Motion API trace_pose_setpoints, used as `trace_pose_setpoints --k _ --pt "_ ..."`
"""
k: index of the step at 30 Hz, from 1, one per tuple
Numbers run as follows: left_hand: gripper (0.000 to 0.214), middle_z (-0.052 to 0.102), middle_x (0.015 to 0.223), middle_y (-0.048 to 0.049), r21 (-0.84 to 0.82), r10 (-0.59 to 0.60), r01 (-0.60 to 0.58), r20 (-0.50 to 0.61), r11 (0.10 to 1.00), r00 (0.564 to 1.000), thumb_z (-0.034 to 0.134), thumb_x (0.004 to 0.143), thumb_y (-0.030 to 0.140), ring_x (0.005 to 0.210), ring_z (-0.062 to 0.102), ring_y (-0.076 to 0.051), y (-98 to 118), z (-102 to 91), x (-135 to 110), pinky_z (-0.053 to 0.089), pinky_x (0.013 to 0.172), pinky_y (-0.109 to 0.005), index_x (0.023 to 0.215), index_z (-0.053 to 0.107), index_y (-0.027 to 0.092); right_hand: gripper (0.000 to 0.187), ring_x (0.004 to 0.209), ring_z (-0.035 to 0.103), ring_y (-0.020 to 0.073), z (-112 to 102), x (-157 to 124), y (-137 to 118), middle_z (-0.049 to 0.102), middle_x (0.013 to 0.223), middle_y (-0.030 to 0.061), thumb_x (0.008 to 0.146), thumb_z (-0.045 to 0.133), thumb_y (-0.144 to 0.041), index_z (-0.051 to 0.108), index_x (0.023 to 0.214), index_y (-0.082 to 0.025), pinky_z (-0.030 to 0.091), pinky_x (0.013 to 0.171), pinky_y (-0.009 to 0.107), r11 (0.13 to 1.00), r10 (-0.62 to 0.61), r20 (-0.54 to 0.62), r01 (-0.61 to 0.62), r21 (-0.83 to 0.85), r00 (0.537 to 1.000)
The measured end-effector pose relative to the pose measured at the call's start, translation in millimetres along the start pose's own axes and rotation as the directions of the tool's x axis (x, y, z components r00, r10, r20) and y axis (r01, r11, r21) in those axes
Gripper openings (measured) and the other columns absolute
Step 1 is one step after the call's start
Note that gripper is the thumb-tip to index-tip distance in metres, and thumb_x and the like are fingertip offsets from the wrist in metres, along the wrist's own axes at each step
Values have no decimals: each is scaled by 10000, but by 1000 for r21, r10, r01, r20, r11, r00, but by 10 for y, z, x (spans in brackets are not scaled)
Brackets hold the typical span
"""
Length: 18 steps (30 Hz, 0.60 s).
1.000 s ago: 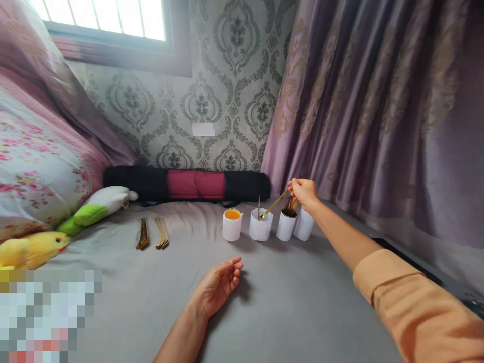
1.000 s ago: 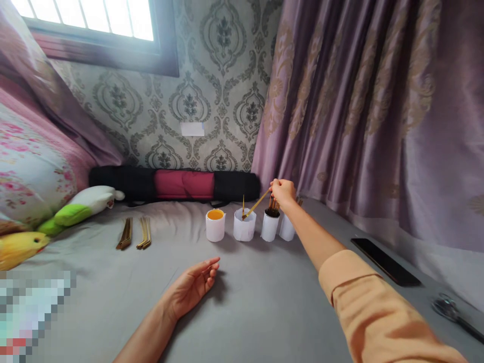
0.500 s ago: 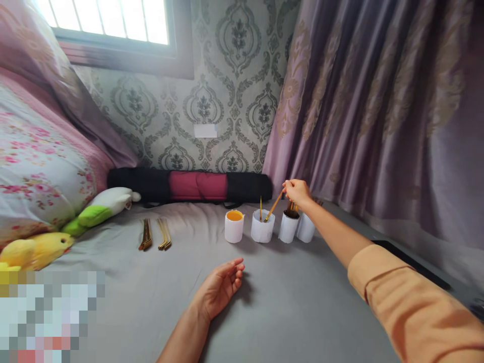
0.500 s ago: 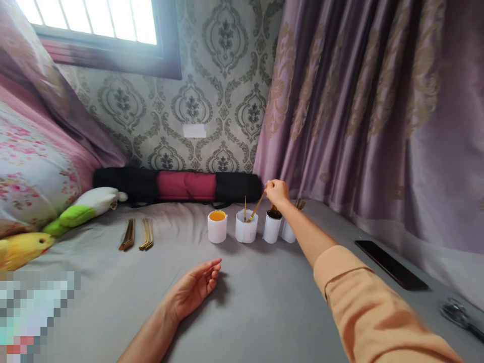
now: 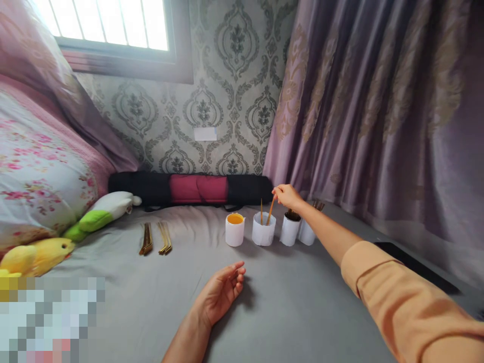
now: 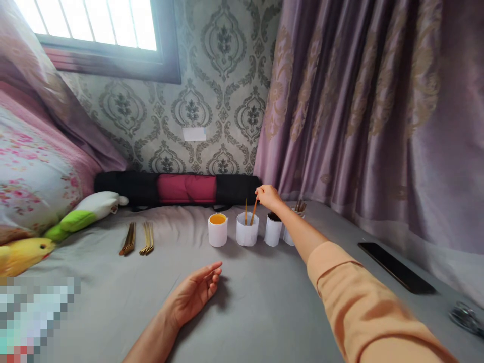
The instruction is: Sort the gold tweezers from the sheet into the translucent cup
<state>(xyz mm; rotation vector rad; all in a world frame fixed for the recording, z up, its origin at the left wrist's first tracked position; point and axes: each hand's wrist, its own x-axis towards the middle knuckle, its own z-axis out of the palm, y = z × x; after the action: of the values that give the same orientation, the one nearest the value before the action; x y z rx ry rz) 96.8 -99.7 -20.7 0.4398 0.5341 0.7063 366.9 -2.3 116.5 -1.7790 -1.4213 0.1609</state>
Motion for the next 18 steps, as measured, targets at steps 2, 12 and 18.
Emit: trace_pose_setpoints --k 2,12,18 --pt "258 589 805 -60 -3 -6 6 -2 1000 1000 564 731 127 632 562 -76 1 -11 9 456 559 -173 983 545 77 205 367 455 21 29 3 16 613 596 -3 803 446 -235 612 735 -135 334 383 121 1000 -11 27 11 -7 1000" --pt "260 592 785 -59 -20 -1 0 -20 1000 1000 560 739 132 623 565 -77 -8 -4 18 459 555 -176 991 535 78 188 369 455 32 154 -5 122 592 547 -13 791 452 -205 594 696 -128 348 402 129 1000 -7 140 10 -17 990" --pt "244 598 793 -63 -20 -13 13 -24 1000 1000 550 746 132 616 567 -75 3 7 24 462 557 -177 984 535 81 183 376 460 32 197 -29 129 596 549 -9 787 458 -186 604 698 -121 340 400 126 1000 -17 183 16 6 983"
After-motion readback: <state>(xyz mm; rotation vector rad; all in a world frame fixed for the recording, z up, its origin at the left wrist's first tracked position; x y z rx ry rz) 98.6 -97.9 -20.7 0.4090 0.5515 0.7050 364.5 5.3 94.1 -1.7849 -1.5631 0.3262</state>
